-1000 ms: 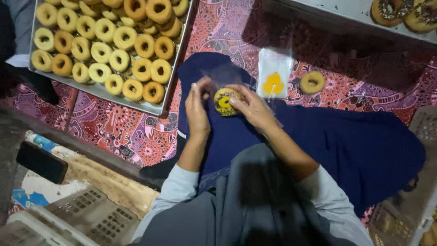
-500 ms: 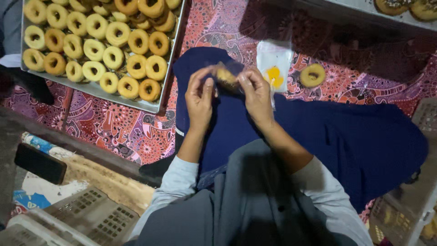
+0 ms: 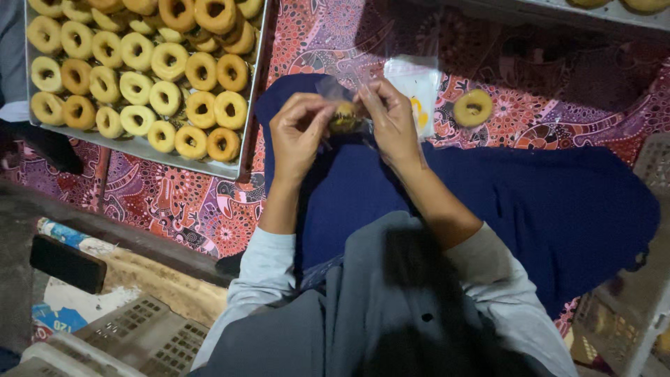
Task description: The person sits on the floor and repeatedly picks donuts from metal trays, places them into clear plastic bags, and sets the sealed bags into a white basket. The person handles both plain and sprinkled donuts one at a time.
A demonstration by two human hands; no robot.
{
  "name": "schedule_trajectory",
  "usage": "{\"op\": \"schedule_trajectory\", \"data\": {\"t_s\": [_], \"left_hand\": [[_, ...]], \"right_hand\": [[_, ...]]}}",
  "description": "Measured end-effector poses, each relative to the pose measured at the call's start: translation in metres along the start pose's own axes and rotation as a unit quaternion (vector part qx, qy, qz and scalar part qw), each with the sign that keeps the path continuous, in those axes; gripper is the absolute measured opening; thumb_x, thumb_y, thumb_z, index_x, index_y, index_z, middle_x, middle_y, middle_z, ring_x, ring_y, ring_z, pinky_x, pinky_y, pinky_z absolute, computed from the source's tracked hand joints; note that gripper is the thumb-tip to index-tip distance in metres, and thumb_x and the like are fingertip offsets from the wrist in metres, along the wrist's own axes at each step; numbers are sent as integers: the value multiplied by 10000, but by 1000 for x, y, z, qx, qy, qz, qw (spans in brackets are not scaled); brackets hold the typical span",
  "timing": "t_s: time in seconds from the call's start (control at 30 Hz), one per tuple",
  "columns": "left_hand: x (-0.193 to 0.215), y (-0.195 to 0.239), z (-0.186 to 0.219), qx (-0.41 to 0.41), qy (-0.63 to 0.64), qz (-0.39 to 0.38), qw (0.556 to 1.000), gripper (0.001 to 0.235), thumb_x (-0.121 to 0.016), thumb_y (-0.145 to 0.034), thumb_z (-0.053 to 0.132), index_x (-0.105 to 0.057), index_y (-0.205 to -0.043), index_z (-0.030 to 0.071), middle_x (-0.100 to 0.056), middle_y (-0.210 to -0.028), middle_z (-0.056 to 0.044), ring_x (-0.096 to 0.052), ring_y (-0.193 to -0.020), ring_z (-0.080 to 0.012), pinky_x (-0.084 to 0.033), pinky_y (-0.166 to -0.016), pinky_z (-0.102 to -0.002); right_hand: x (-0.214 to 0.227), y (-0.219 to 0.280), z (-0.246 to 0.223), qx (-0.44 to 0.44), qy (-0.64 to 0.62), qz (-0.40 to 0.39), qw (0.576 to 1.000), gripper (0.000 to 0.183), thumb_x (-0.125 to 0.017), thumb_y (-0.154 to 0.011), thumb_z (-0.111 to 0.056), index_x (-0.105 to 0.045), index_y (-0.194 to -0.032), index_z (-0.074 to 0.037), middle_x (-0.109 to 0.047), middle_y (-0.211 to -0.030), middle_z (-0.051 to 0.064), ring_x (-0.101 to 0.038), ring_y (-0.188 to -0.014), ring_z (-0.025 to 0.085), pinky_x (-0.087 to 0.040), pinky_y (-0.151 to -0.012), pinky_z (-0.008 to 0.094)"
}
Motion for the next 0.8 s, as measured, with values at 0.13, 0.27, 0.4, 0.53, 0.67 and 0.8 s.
{"op": "schedule_trajectory", "data": {"t_s": [0.13, 0.27, 0.4, 0.53, 0.67, 0.8], "left_hand": [[-1, -11, 42, -144, -194, -7, 970, 58, -684, -982, 4, -658, -1023, -28, -644, -1017, -82, -629, -902, -161, -531, -806, -313], [7, -11, 52, -198, -240, 27, 950, 18, -601, -1065, -16, -598, -1077, -3, -589, -1018, -112, -605, -894, -176, -525, -806, -302], [28, 19, -5, 13, 41, 105, 994, 103, -489, -1140, 113, -505, -1075, 35, -503, -866, -26, -510, -673, -105, -420, -589, -212], [26, 72, -41, 91, -3, 99, 991, 81, -473, -1076, 59, -524, -1025, 21, -544, -940, -41, -632, -799, -114, -538, -649, -243], [6, 82, -42, 19, -136, 62, 989, 50, -565, -944, -46, -563, -975, -7, -562, -1034, -100, -615, -838, -149, -546, -736, -276], [-78, 22, -55, -61, -172, -62, 981, 131, -676, -864, -24, -590, -960, 1, -601, -964, -146, -631, -809, -246, -525, -719, -329]], "right_hand": [[-5, -9, -31, 37, 57, 9, 998, 172, -597, -1088, -166, -617, -1000, -20, -590, -903, -22, -548, -832, 43, -484, -758, 235], [-9, -6, -61, 145, 62, 8, 987, 152, -574, -1133, -109, -607, -1031, -1, -542, -1023, 12, -554, -901, 80, -482, -795, 236], [-4, 21, -30, 117, 98, 36, 988, 128, -621, -1072, -71, -574, -978, 0, -538, -973, 30, -519, -887, 100, -459, -808, 260], [2, 58, 41, 33, 138, -25, 990, 49, -610, -1017, -53, -607, -971, -37, -561, -989, 30, -570, -906, 118, -481, -809, 264], [38, 68, 95, -101, 18, 18, 995, 223, -718, -950, -138, -583, -1113, -68, -620, -1079, 14, -622, -1030, 102, -515, -895, 261], [117, 26, 86, -118, 154, 133, 972, 457, -738, -974, -291, -534, -1334, -96, -613, -1097, 70, -574, -998, 145, -493, -830, 298]]}}
Point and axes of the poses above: each hand's wrist, its own y-axis away from the middle knuckle, its own x-axis out of the back of the hand, z = x × y, the point moved 9 cm from there along -y, towards the middle knuckle
